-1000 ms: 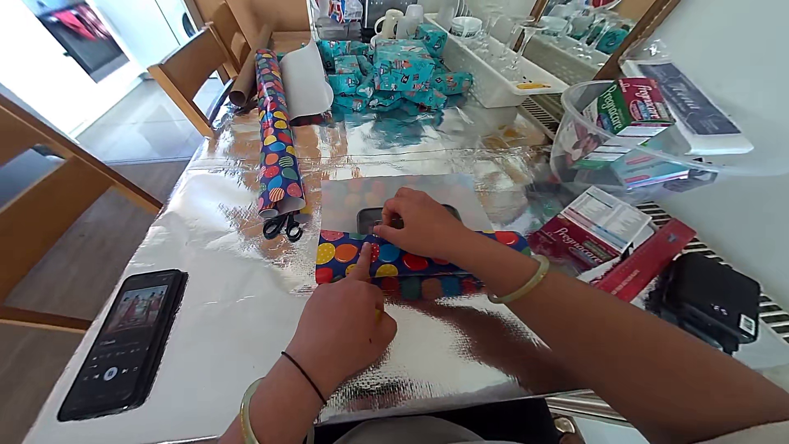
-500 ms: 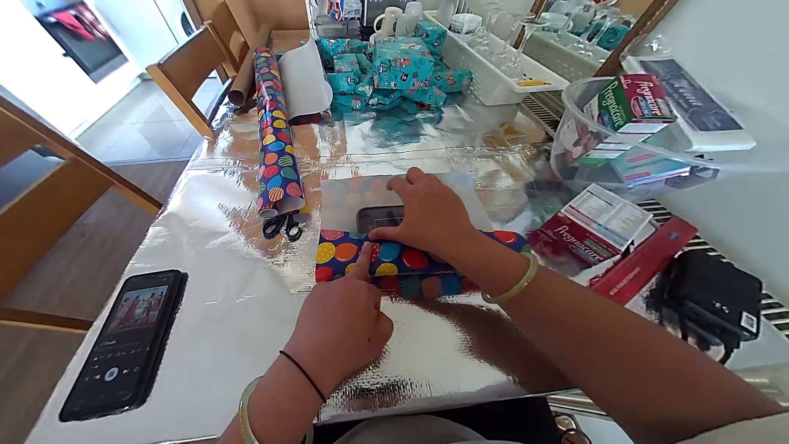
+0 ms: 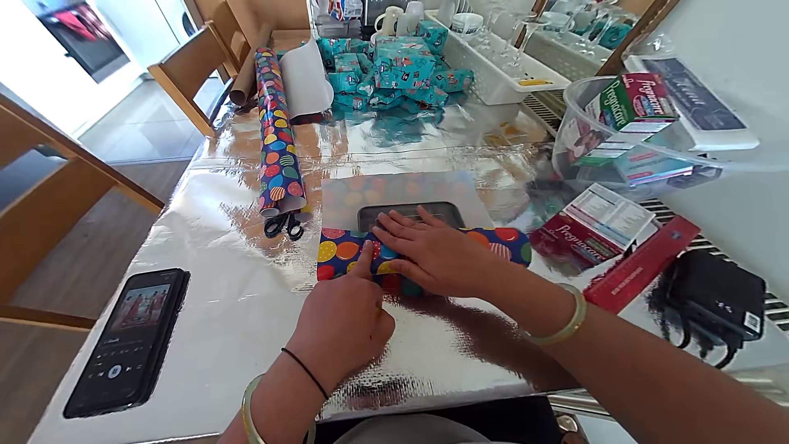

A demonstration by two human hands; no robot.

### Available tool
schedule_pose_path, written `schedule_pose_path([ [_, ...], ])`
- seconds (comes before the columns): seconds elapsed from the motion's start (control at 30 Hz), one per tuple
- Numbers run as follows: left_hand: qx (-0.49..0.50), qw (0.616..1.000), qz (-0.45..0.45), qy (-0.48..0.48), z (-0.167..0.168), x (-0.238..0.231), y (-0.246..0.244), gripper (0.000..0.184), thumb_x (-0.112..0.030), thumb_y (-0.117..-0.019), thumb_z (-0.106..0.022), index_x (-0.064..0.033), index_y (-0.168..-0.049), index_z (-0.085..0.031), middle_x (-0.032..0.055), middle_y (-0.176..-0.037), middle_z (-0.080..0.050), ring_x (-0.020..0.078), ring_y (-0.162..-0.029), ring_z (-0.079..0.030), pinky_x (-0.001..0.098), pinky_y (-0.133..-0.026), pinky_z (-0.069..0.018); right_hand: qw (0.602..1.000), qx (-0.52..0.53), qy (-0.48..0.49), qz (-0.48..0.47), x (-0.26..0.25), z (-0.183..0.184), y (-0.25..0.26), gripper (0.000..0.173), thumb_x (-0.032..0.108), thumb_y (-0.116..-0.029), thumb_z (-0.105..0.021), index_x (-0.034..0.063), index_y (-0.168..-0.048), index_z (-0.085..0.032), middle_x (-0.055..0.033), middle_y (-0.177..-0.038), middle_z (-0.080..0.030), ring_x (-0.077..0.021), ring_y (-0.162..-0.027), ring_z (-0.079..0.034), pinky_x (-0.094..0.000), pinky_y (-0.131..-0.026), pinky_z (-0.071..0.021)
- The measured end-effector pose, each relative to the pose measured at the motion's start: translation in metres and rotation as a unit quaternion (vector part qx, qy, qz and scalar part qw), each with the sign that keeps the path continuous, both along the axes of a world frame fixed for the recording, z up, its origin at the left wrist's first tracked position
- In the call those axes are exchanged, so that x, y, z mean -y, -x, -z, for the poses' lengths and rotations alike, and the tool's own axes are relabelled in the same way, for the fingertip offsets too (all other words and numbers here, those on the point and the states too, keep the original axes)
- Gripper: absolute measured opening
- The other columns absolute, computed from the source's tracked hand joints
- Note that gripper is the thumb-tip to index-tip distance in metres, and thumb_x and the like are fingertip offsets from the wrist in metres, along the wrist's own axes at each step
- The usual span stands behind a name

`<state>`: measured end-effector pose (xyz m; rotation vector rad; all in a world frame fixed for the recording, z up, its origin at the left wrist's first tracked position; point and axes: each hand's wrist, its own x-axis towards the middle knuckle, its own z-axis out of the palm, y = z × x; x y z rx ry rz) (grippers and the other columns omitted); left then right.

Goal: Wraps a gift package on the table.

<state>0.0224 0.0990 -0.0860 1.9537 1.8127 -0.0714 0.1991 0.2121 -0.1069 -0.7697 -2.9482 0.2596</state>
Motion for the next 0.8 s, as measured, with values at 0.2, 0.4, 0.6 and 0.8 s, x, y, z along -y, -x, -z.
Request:
schedule_pose_path([
  [0.2,0.016,1.0,-0.01,-0.01,0.0,0.001,0.002,0.029,-0.031,-0.0963,-0.055,-0.0125,-0.096,-0.077,0.0021,-0.166,-0.033,0.0237,-0.112,-0.068,0.0468,-0.083,-0.0569,0.998,0.022,0.051,-0.004,0.001,-0.01,-0.001,0.057,0.05,-0.1084,-0.033,0.0246,-0.158,-0.043,-0.0125,-0.167,-0.032,-0.0328,-0.156,-0.023,-0.0637,-0.124,-0.012],
  [0.4,0.024,0.994,-0.042,-0.099,0.009,0.012,0.015,0.028,-0.033,-0.0932,-0.057,-0.0151,-0.09,-0.077,0.0055,-0.161,-0.041,0.0267,-0.115,-0.068,0.0495,-0.085,-0.0572,0.972,-0.048,0.23,-0.002,-0.016,-0.021,-0.01,0.058,0.045,-0.1115,-0.022,0.0186,-0.162,-0.034,-0.0069,-0.169,-0.029,-0.0261,-0.158,-0.019,-0.0611,-0.126,-0.0049],
  [0.6,0.061,0.948,-0.08,-0.301,0.025,0.042,0.05,0.026,-0.036,-0.0871,-0.056,-0.019,-0.076,-0.073,0.006,-0.146,-0.06,0.0191,-0.082,-0.073,0.0464,-0.063,-0.0578,0.886,-0.393,0.228,0.093,-0.005,-0.042,-0.062,0.069,0.049,-0.1092,-0.014,0.006,-0.159,-0.035,-0.0027,-0.157,-0.05,-0.0126,-0.145,-0.044,-0.0375,-0.122,-0.0358],
  [0.8,0.168,0.921,-0.111,-0.335,0.035,0.056,0.067,0.032,-0.043,-0.0909,-0.055,-0.0222,-0.078,-0.074,0.0047,-0.141,-0.064,0.013,-0.108,-0.07,0.0372,-0.081,-0.0589,0.987,-0.158,-0.016,-0.007,0.038,0.014,-0.048,0.065,0.05,-0.1093,-0.02,0.0129,-0.153,-0.051,-0.0039,-0.159,-0.047,-0.0222,-0.153,-0.034,-0.06,-0.125,-0.0197],
])
